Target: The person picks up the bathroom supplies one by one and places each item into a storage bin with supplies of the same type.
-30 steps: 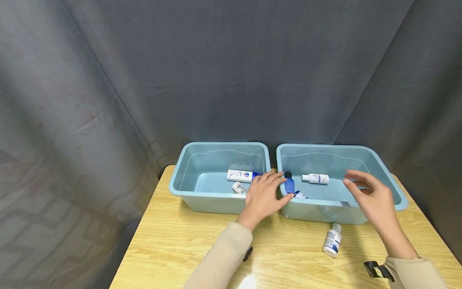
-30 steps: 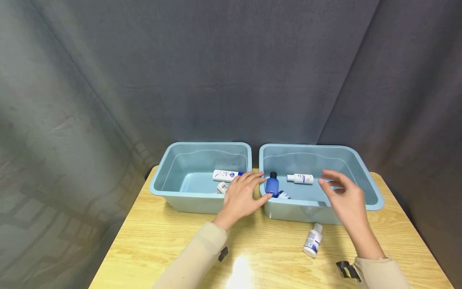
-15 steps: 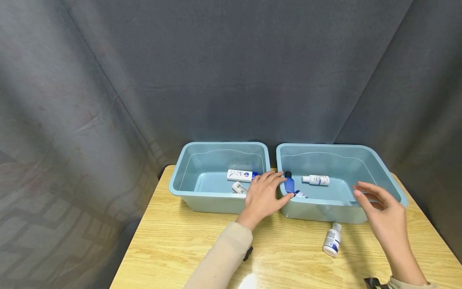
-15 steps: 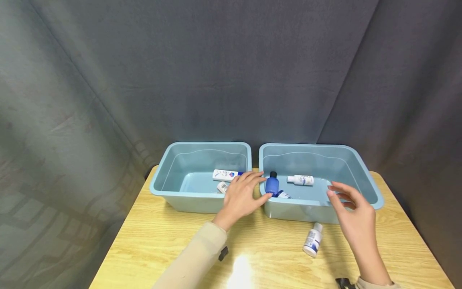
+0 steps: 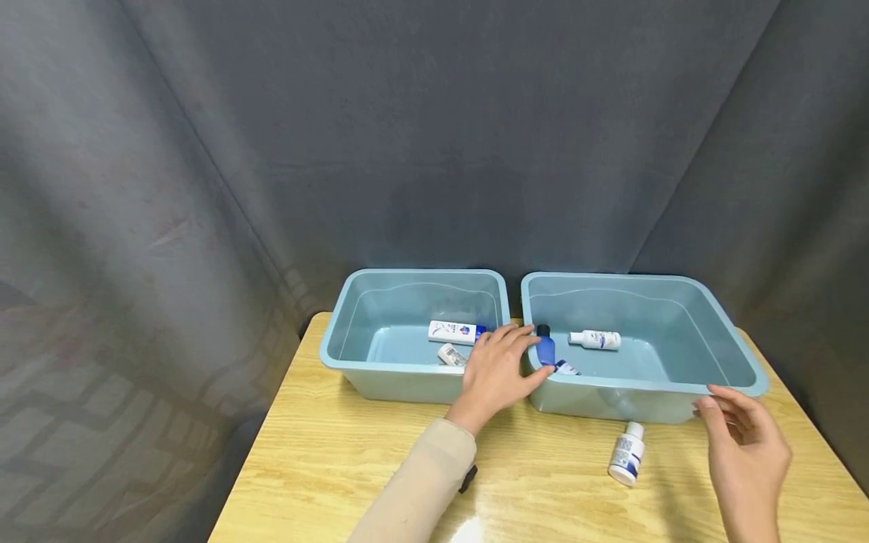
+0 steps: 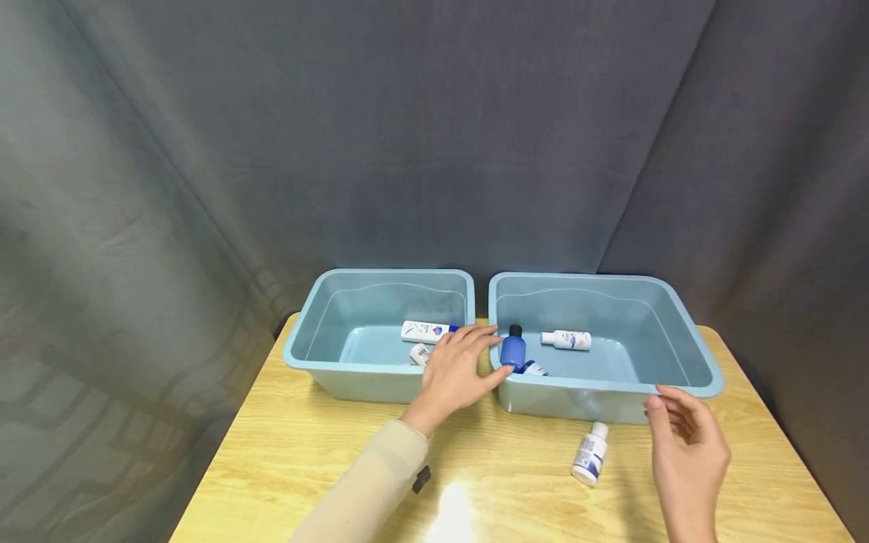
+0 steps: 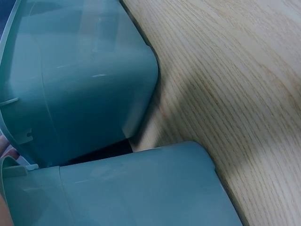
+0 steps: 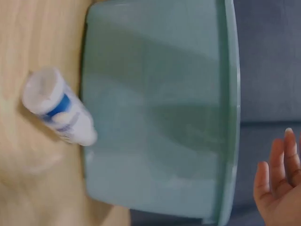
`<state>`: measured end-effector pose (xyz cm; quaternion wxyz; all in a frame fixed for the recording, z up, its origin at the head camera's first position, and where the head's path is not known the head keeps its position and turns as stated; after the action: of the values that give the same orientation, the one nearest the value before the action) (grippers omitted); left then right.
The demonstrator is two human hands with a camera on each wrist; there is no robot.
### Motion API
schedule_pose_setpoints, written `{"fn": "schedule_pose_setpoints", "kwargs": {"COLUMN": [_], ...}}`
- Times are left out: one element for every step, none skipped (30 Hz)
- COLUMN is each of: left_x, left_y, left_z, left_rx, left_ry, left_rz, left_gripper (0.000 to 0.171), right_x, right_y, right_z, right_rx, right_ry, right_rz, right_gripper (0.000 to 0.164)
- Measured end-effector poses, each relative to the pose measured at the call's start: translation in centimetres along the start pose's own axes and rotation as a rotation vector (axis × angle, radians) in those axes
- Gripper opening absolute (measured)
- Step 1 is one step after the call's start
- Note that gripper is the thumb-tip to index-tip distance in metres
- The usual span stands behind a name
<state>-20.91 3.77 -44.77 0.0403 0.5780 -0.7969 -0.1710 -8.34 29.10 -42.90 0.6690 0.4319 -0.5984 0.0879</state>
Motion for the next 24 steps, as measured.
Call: {"fn": "schedule_pose_setpoints", "kwargs": {"left_x": [0.0, 0.0, -0.1, -0.1, -0.1, -0.1, -0.1, -0.1, -0.1, -0.2, -0.2, -0.1, -0.1, -0.1, -0.1, -0.1, -0.1, -0.1, -0.1, -0.1, -0.1, -0.1, -0.1, -0.1], "left_y": [0.0, -0.1, -0.1, -0.1, -0.1, -0.1, -0.1, -0.1, -0.1, 0.0, 0.0, 0.0, 0.0, 0.0, 0.0, 0.0, 0.0, 0.0, 0.0, 0.0, 0.0, 0.0, 0.0, 0.0], "left_z": [0.1, 0.1, 0.1, 0.2, 0.2, 0.2, 0.2, 0.1, 0.1, 0.1, 0.1, 0.1, 0.1, 0.1, 0.0, 0.0, 0.0, 0.0, 0.0, 0.0, 0.0, 0.1, 0.1, 0.1], "left_rx": [0.001, 0.000, -0.001, -0.003, -0.006, -0.009, -0.012, -0.013, -0.013, -0.012, -0.011, -0.010, -0.008, -0.006, -0.003, -0.001, 0.001, 0.002, 0.001, -0.001, -0.003, -0.006, -0.010, -0.013], "left_ry": [-0.002, -0.001, -0.002, -0.005, -0.009, -0.011, -0.014, -0.015, -0.017, -0.017, -0.011, -0.005, -0.003, -0.001, 0.000, 0.002, 0.003, 0.003, 0.002, 0.003, 0.002, 0.001, -0.001, -0.001], "left_rz": [0.000, -0.001, -0.001, -0.001, -0.001, 0.000, 0.001, 0.002, 0.003, 0.002, 0.000, -0.001, -0.003, -0.003, -0.004, -0.006, -0.006, -0.007, -0.007, -0.005, -0.004, -0.003, -0.001, 0.000], "left_gripper": [0.058, 0.058, 0.058, 0.057, 0.057, 0.057, 0.057, 0.056, 0.056, 0.056, 0.056, 0.057, 0.057, 0.057, 0.057, 0.057, 0.057, 0.057, 0.057, 0.057, 0.057, 0.057, 0.057, 0.057], "right_x": [-0.3, -0.6, -0.9, -1.3, -1.6, -1.9, -2.2, -2.5, -2.8, -3.1, -3.3, -3.6, -3.8, -4.1, -4.3, -4.5, -4.7, -4.9, -5.1, -5.3, -5.5, -5.7, -6.0, -6.2], "right_y": [-0.2, -0.5, -0.7, -1.0, -1.2, -1.4, -1.7, -1.9, -2.1, -2.2, -2.3, -2.5, -2.6, -2.7, -2.8, -2.9, -3.1, -3.2, -3.3, -3.4, -3.5, -3.6, -3.8, -4.0], "right_z": [-0.1, -0.2, -0.4, -0.4, -0.5, -0.6, -0.6, -0.6, -0.7, -0.6, -0.6, -0.6, -0.6, -0.5, -0.5, -0.5, -0.5, -0.5, -0.4, -0.4, -0.4, -0.4, -0.4, -0.4], "right_rx": [-0.016, -0.031, -0.042, -0.050, -0.048, -0.038, -0.030, -0.028, -0.028, -0.031, -0.036, -0.041, -0.055, -0.066, -0.070, -0.072, -0.072, -0.070, -0.070, -0.069, -0.064, -0.058, -0.055, -0.047], "right_ry": [0.013, 0.027, 0.040, 0.045, 0.022, -0.015, -0.035, -0.051, -0.061, -0.072, -0.069, -0.063, -0.037, -0.023, -0.015, -0.010, -0.007, -0.014, -0.018, -0.026, -0.034, -0.045, -0.051, -0.062], "right_rz": [0.032, 0.070, 0.107, 0.142, 0.173, 0.193, 0.216, 0.235, 0.246, 0.260, 0.273, 0.288, 0.308, 0.322, 0.338, 0.359, 0.371, 0.384, 0.393, 0.400, 0.405, 0.415, 0.419, 0.424], "right_gripper": [0.019, 0.018, 0.018, 0.017, 0.018, 0.018, 0.018, 0.018, 0.019, 0.018, 0.018, 0.017, 0.017, 0.017, 0.018, 0.019, 0.019, 0.020, 0.020, 0.020, 0.021, 0.021, 0.021, 0.021]}}
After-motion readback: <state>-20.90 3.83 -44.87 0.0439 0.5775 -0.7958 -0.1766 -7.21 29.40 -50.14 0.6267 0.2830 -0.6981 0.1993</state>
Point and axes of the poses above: each hand's wrist, its own y-axis towards the middle knuckle, its own z-axis out of the palm, x = y × z, the point moved 1 cm from there along y, towards the middle knuckle, and after that the axes turned 12 degrees about -z, right-handed, at the moved point
